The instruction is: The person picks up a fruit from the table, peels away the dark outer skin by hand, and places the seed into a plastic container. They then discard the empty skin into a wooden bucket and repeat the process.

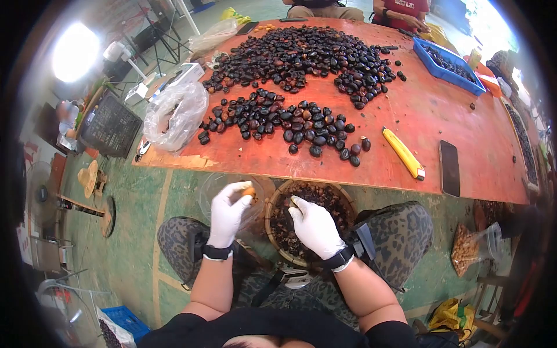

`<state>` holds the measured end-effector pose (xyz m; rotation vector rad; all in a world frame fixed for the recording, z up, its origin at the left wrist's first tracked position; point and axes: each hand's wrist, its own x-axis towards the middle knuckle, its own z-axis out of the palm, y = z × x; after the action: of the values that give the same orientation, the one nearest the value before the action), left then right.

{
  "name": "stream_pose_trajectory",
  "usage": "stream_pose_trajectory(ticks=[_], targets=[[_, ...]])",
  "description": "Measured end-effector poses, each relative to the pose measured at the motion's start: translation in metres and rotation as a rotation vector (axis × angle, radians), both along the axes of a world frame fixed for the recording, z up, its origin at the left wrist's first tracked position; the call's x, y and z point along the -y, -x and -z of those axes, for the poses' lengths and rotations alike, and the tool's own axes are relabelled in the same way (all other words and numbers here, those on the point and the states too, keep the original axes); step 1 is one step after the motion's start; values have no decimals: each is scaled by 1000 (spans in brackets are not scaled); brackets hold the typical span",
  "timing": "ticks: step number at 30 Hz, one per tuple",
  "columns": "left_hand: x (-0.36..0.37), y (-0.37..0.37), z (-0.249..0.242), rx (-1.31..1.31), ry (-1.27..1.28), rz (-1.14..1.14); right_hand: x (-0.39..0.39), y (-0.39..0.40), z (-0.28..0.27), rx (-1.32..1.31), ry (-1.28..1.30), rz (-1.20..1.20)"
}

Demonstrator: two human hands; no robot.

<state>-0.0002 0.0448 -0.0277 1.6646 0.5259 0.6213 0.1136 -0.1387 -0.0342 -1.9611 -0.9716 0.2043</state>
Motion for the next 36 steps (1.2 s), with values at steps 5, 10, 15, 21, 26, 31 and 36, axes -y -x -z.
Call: stream_pose_trajectory(ticks=[5, 10, 15, 21, 26, 31, 36], targets=[[-25, -1, -34, -133, -514, -224, 1, 0, -10, 1, 89, 27], [-26, -52, -57, -138, -614, -323, -2, 4, -11, -47, 56, 55], [-51, -99, -42, -292, -743, -379, -1, 5, -16, -61, 41, 88], [-56, -93, -29, -185, -685, -316, 3, 4, -15, -68, 51, 78], [-22, -50, -34, 37, -70, -27, 4, 6, -23, -89, -20, 20], [18, -11, -41, 240, 397, 121, 2, 12, -34, -319, -104, -56], [36, -4, -28, 308, 586, 131, 2, 19, -37, -463, -228, -46]])
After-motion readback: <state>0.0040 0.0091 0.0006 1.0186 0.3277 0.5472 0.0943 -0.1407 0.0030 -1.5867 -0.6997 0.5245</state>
